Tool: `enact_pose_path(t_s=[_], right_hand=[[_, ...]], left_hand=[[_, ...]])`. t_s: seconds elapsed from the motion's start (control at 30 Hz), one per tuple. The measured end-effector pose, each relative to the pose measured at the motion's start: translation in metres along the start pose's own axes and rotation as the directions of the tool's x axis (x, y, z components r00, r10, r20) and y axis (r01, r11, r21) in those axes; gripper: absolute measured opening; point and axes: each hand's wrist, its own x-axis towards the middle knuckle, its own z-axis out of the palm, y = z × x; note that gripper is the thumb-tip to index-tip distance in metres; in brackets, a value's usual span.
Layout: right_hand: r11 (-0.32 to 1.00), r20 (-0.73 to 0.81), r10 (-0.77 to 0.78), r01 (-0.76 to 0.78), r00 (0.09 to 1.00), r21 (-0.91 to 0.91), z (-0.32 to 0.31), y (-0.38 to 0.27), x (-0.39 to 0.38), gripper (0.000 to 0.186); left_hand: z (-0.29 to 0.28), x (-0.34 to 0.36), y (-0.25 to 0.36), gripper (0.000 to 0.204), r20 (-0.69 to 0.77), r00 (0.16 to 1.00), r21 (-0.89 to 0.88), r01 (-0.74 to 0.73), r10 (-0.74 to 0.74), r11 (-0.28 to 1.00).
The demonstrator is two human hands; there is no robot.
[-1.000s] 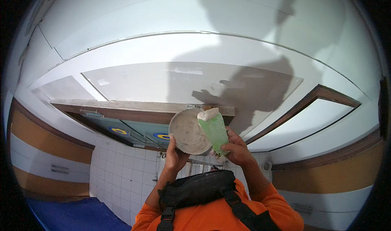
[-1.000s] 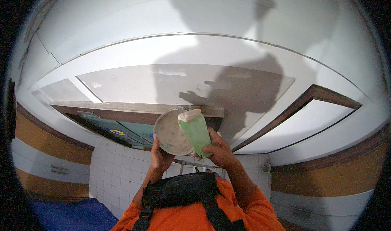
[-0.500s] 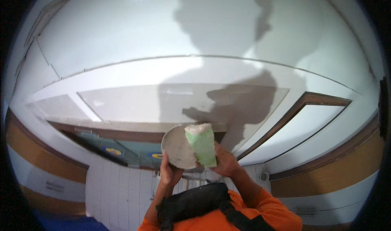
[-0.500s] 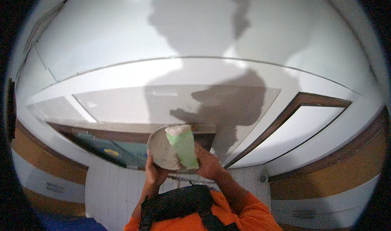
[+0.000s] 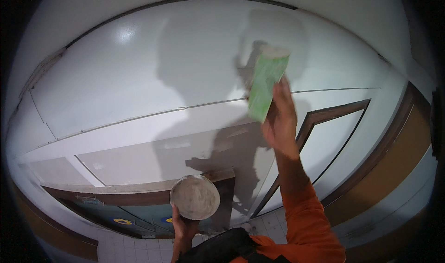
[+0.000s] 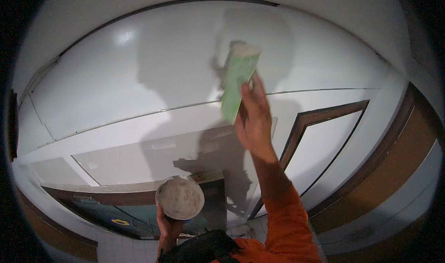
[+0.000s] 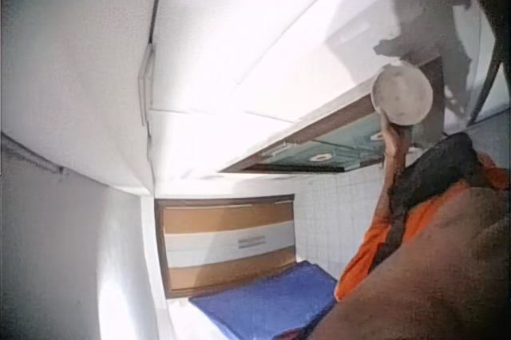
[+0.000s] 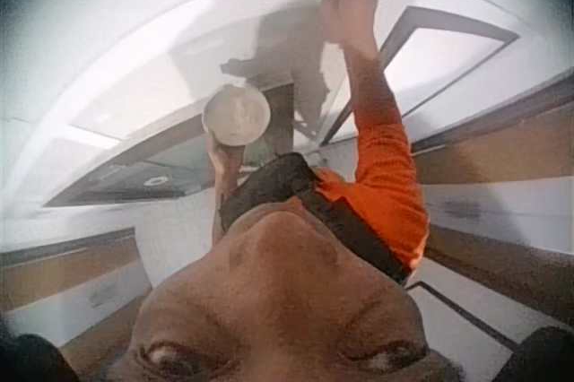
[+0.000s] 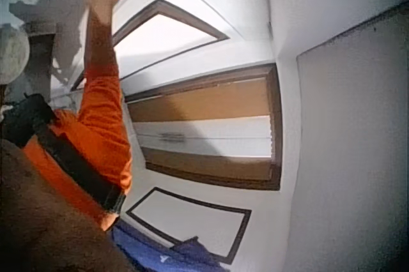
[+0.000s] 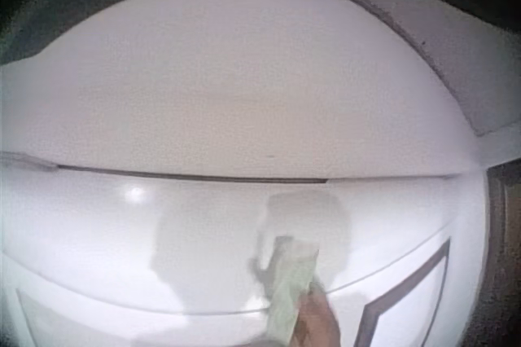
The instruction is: The person applies patching compound from a container onto a wall using a spatula and a plastic scraper, smoothing the compound over the wall surface while standing on a ladder.
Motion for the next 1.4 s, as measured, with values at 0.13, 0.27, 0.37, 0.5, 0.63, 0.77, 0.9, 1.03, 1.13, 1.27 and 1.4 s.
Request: enact_pose_path(t_s=[0.13,0.27,0.37,0.5,0.63,0.77,0.9,1.03,1.13,1.27,1.4], right_hand=[[0.957,-0.223,-0.243,0.196,0.944,-0.215,-0.011,-0.012,0.068,0.054],[0.725,-0.165,-0.541,0.359,0.824,-0.587,-0.026,-0.005,0.103,0.054],[0.439,-0.05,-0.722,0.4,0.69,-0.805,-0.04,0.004,0.129,0.056],[0.359,0.014,-0.768,0.448,0.64,-0.819,-0.044,0.013,0.152,0.053],[0.287,0.055,-0.741,0.39,0.669,-0.875,-0.041,0.017,0.16,0.053],[0.245,0.062,-0.723,0.34,0.688,-0.908,-0.042,0.018,0.165,0.054],[0.187,0.055,-0.692,0.252,0.719,-0.949,-0.037,0.017,0.163,0.055],[0.17,0.053,-0.643,0.21,0.764,-0.963,-0.032,0.013,0.161,0.054],[0.162,0.07,-0.594,0.204,0.801,-0.965,-0.033,0.006,0.161,0.055],[0.125,0.059,-0.541,0.149,0.839,-0.981,-0.028,-0.003,0.16,0.056],[0.029,0.139,-0.504,0.177,0.852,-0.984,-0.03,-0.014,0.162,0.055]], left_hand=[[0.001,-0.003,0.001,0.078,0.069,0.998,-0.036,0.006,-0.003,0.999],[-0.01,-0.004,-0.001,0.078,0.077,0.997,-0.017,0.01,-0.008,1.0],[-0.004,-0.009,-0.001,0.079,0.056,0.998,-0.014,0.009,-0.008,1.0],[0.001,-0.011,0.001,0.08,0.043,0.999,-0.014,0.012,-0.011,1.0],[0.0,-0.015,0.003,0.08,0.031,0.999,0.012,0.017,-0.018,1.0],[-0.001,-0.015,0.002,0.079,0.05,0.999,0.013,0.008,-0.009,1.0],[-0.008,-0.011,0.0,0.08,0.03,1.0,0.03,-0.003,0.003,1.0],[-0.007,-0.009,0.001,0.08,0.044,0.999,0.037,0.007,-0.009,0.999],[-0.004,-0.008,0.003,0.081,0.053,0.998,0.041,0.044,-0.046,0.998],[-0.007,-0.006,0.003,0.085,0.051,0.997,0.035,0.064,-0.066,0.997],[-0.014,-0.001,0.001,0.084,0.056,0.996,0.02,0.071,-0.072,0.997]])
